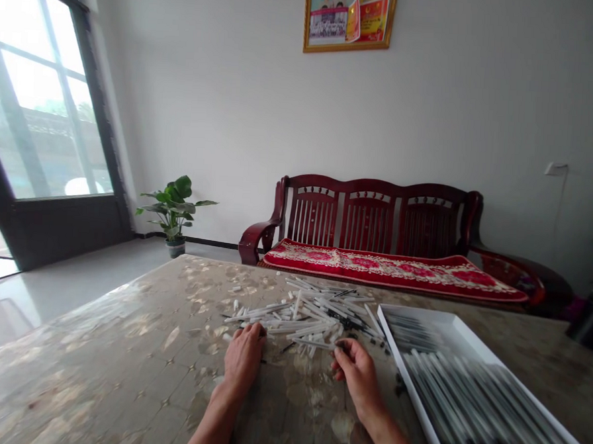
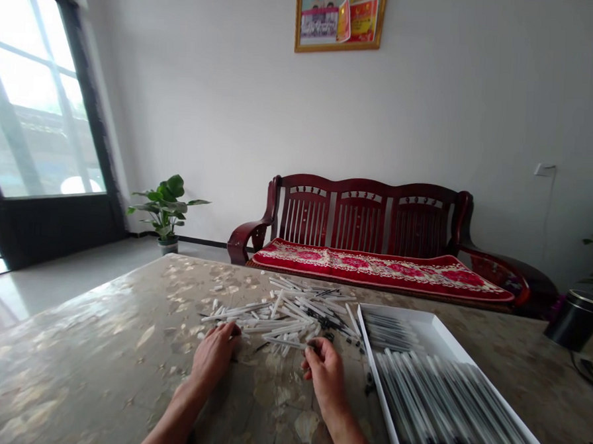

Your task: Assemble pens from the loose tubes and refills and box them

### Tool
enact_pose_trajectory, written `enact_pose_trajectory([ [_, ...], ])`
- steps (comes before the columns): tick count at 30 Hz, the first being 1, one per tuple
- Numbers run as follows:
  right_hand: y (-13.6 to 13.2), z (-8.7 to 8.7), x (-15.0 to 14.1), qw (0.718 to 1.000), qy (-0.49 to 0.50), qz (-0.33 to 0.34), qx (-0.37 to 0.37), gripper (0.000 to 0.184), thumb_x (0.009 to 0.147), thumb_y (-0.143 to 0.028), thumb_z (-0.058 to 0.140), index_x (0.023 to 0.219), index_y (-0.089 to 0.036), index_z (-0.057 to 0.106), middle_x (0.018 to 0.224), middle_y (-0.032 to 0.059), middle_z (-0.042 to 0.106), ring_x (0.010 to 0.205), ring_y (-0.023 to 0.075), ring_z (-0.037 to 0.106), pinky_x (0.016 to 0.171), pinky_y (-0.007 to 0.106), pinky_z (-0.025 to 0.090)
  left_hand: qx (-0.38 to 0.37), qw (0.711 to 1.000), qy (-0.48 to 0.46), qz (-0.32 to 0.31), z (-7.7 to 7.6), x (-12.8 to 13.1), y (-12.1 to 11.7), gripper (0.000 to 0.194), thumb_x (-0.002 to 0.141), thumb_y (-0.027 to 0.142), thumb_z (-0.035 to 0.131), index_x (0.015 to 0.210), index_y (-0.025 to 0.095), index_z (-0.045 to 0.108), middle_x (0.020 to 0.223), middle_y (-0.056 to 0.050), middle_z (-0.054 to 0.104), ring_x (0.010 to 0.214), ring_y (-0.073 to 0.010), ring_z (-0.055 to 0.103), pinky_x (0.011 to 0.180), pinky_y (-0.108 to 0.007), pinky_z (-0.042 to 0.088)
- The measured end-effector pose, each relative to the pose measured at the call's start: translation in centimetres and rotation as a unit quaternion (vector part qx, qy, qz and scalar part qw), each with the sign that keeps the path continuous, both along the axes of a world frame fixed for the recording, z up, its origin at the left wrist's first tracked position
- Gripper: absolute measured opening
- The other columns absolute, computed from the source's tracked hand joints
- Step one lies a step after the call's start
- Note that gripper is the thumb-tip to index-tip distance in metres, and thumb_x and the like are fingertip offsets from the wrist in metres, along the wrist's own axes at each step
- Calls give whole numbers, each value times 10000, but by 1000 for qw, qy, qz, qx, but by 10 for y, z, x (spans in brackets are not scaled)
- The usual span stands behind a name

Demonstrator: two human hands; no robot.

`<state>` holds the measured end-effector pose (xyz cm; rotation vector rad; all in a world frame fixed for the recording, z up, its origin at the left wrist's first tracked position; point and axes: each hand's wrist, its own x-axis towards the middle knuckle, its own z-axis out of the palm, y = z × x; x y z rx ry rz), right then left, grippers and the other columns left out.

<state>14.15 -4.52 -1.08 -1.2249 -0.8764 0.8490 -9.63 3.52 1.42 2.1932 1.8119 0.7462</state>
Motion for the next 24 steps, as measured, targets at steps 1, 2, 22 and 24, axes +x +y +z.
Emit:
enact_pose_trajectory([
  [1,0,0,0,1000,-4,-5,6,393,615,-523,725,813,-197,631,680,8,640,566,180,606,421,249,450,5,999,-43,-6,0,3,-1,130,856,238,517,867,231,646,937,-67,729,920,-245,627,794,-321,424],
  [2,0,1,-1,1000,-7,-11,12,402,618,-530,723,825,-196,638,696,15,648,579,186,614,434,258,464,4,995,-96,-15,-1,7,-2,130,864,263,507,867,238,634,911,-55,731,889,-235,636,779,-318,431],
  [22,2,-3,7,997,-39,-40,46,401,687,-565,690,869,-208,667,697,40,683,623,231,650,553,334,537,-135,796,-574,-138,-2,42,-10,306,534,346,858,714,168,687,597,26,633,546,-109,552,553,-226,456],
  [24,2,-1,7,997,-36,-42,49,388,679,-550,697,862,-210,665,698,40,683,619,230,647,555,336,537,-135,795,-576,-134,-2,42,-9,303,530,334,860,713,166,685,590,28,629,540,-106,549,549,-223,451],
])
